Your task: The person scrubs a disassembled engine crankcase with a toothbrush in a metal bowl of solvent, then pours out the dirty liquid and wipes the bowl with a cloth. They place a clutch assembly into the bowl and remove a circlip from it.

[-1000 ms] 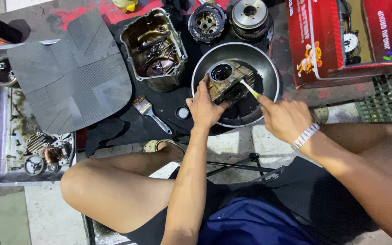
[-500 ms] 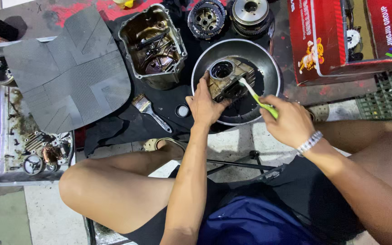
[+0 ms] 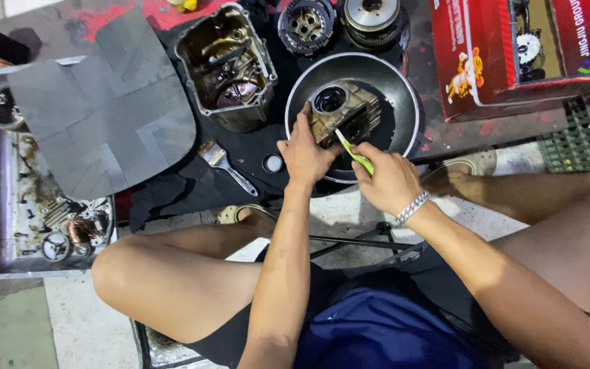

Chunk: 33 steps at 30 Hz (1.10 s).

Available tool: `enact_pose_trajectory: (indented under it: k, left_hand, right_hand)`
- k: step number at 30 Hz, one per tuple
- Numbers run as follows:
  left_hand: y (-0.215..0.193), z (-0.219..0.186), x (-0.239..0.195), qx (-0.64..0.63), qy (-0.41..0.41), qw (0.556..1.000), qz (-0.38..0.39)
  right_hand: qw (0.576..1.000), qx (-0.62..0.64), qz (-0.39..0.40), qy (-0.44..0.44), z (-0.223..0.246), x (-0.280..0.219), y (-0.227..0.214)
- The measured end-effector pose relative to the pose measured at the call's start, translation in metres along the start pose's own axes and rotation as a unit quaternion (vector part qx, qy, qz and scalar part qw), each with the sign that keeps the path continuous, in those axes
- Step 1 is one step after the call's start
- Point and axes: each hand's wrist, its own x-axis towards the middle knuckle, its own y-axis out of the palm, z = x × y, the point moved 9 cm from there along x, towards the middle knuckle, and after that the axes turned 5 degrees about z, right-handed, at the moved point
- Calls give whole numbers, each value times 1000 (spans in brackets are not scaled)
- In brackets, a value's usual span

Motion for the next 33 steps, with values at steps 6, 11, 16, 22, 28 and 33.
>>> enact_pose_trajectory:
  k: [6,11,16,22,28,33]
  left_hand:
    - [-2,0,10,2,10,1000,15]
    - [-1,11,27,-54,-46,995,64]
    - [9,29,38,-86,-126,978,138]
    - [18,34,46,-153,-87,970,170]
    - [22,39,48,-195,-97,960,177]
    - [17,40,47,-161,-115,966,167]
  right_hand:
    - [998,-29,43,25,-50,-19,-24]
    - [998,17,-50,16,-98,-8,-67]
    - [994,92,-61,5,-110,11,-52]
    - [989,76,47,121,-123,16,-27]
    - [992,54,36,106,-106,23,-33]
    - [986,49,61,148,-113,22,-25]
